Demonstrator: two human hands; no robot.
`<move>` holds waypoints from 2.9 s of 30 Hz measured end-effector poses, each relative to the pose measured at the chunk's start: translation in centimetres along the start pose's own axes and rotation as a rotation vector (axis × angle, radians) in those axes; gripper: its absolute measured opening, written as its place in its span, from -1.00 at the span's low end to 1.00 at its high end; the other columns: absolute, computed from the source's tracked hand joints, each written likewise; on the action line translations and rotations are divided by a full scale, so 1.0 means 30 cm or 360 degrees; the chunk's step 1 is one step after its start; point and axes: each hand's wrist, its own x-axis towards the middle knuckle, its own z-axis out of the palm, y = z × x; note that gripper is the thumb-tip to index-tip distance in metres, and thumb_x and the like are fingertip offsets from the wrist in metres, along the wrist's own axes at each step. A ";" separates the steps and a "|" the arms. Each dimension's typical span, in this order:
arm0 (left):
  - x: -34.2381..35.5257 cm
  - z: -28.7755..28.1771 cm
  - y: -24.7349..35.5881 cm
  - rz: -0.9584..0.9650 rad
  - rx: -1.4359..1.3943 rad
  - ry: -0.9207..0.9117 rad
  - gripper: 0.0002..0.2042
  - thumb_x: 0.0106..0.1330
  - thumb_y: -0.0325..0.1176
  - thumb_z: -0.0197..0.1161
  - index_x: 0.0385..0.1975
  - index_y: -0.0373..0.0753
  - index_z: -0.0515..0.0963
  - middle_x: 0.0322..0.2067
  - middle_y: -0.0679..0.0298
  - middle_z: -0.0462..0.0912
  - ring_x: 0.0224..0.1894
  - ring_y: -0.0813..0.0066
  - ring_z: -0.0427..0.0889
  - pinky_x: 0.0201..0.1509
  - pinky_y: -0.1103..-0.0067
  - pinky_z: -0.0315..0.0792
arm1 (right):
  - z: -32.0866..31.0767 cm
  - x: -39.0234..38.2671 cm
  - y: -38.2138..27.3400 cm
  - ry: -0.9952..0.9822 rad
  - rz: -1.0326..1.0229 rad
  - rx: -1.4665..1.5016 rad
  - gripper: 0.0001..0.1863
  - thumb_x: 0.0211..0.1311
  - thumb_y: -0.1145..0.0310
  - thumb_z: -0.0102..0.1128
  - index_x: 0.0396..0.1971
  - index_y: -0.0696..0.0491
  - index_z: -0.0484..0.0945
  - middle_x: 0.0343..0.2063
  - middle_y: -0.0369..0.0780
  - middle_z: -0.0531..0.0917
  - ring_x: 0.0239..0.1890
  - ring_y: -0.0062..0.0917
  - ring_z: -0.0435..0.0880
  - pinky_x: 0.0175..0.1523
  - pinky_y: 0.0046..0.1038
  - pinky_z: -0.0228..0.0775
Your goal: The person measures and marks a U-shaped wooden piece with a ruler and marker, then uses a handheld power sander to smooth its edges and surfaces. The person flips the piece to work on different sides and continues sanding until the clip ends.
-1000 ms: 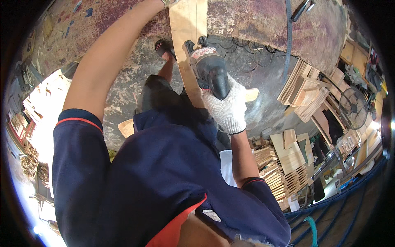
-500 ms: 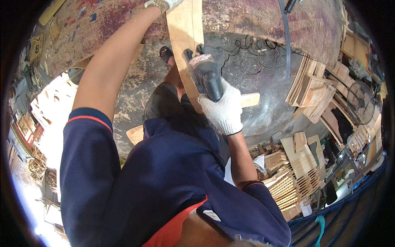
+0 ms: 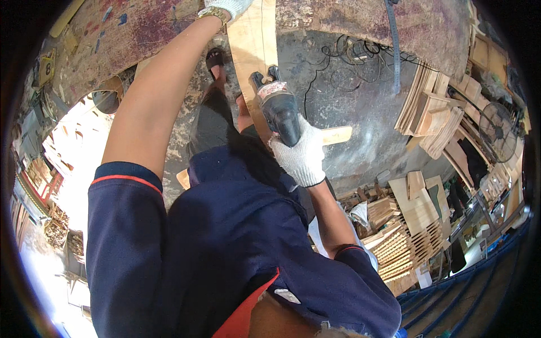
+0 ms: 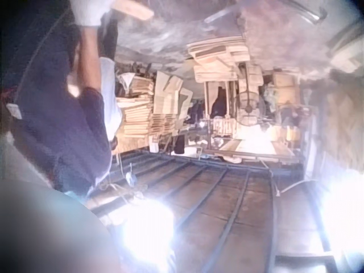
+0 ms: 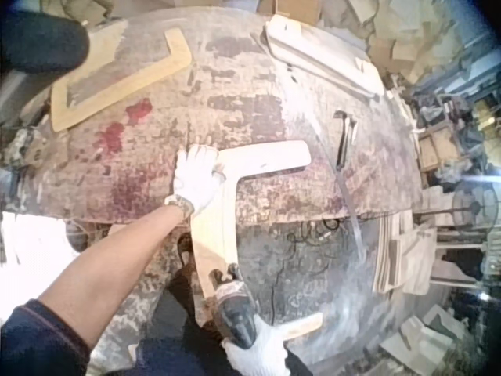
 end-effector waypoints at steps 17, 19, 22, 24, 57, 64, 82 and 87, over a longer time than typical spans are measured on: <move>0.019 -0.008 0.002 0.0015 -0.0049 0.0108 -0.63 0.37 -0.09 0.24 0.03 -0.17 0.54 0.04 0.08 0.60 0.23 0.02 0.48 0.44 -0.04 0.21 | 0.019 0.013 -0.052 0.0085 0.0152 0.0012 -0.58 -0.01 0.43 0.54 -0.08 0.14 0.69 -0.35 -0.04 0.81 -0.29 -0.28 0.86 -0.12 -0.30 0.66; 0.019 -0.009 0.002 0.0033 -0.0061 0.0140 -0.65 0.37 -0.09 0.24 0.01 -0.17 0.54 0.02 0.07 0.59 0.22 0.00 0.48 0.43 -0.04 0.22 | 0.019 0.015 -0.058 0.0096 0.0160 0.0040 -0.58 -0.01 0.42 0.54 -0.08 0.14 0.69 -0.35 -0.04 0.81 -0.29 -0.28 0.86 -0.12 -0.29 0.66; 0.015 -0.008 0.001 0.0038 -0.0066 0.0146 -0.66 0.38 -0.11 0.23 0.01 -0.18 0.54 0.02 0.07 0.59 0.22 -0.02 0.48 0.43 -0.05 0.22 | 0.017 0.019 -0.069 0.0090 0.0199 0.0049 -0.57 -0.02 0.40 0.55 -0.09 0.15 0.68 -0.35 -0.04 0.81 -0.30 -0.25 0.85 -0.12 -0.29 0.66; 0.014 -0.006 -0.003 -0.0009 -0.0112 0.0043 -0.65 0.39 -0.11 0.22 0.02 -0.19 0.54 0.03 0.06 0.59 0.23 -0.02 0.48 0.46 -0.05 0.21 | 0.014 0.023 -0.075 0.0099 0.0186 0.0016 -0.56 -0.03 0.39 0.55 -0.09 0.16 0.68 -0.36 -0.03 0.80 -0.30 -0.23 0.85 -0.12 -0.29 0.65; 0.014 -0.004 -0.018 0.0052 -0.0203 0.0185 -0.71 0.34 -0.18 0.24 -0.03 -0.17 0.54 -0.01 0.07 0.61 0.18 0.00 0.51 0.36 -0.02 0.25 | 0.009 0.083 -0.128 0.0090 0.0207 0.0090 -0.54 -0.07 0.44 0.56 -0.08 0.15 0.67 -0.34 -0.05 0.80 -0.30 -0.24 0.84 -0.10 -0.30 0.65; 0.015 0.011 -0.018 0.0053 -0.0071 0.0244 -0.67 0.39 -0.13 0.19 0.02 -0.18 0.54 0.04 0.06 0.62 0.22 0.01 0.50 0.42 -0.05 0.24 | 0.016 0.093 -0.123 0.0124 0.0115 0.0070 -0.55 -0.07 0.46 0.54 -0.09 0.17 0.67 -0.35 -0.08 0.80 -0.30 -0.32 0.83 -0.11 -0.33 0.65; 0.010 0.020 -0.027 0.0027 -0.0077 0.0164 -0.64 0.42 -0.11 0.16 0.06 -0.21 0.56 0.08 0.02 0.63 0.26 -0.02 0.51 0.47 -0.09 0.20 | 0.010 0.121 -0.128 0.0067 0.0122 0.0042 -0.51 -0.02 0.26 0.56 -0.12 0.21 0.64 -0.35 0.09 0.77 -0.25 0.04 0.82 -0.11 -0.17 0.67; 0.012 0.009 -0.026 0.0024 -0.0094 0.0159 -0.63 0.40 -0.10 0.17 0.06 -0.20 0.55 0.08 0.03 0.63 0.26 0.00 0.50 0.45 -0.07 0.21 | 0.009 0.132 -0.143 0.0075 0.0105 0.0034 -0.50 -0.03 0.26 0.57 -0.12 0.23 0.64 -0.35 0.11 0.77 -0.25 0.05 0.82 -0.12 -0.17 0.67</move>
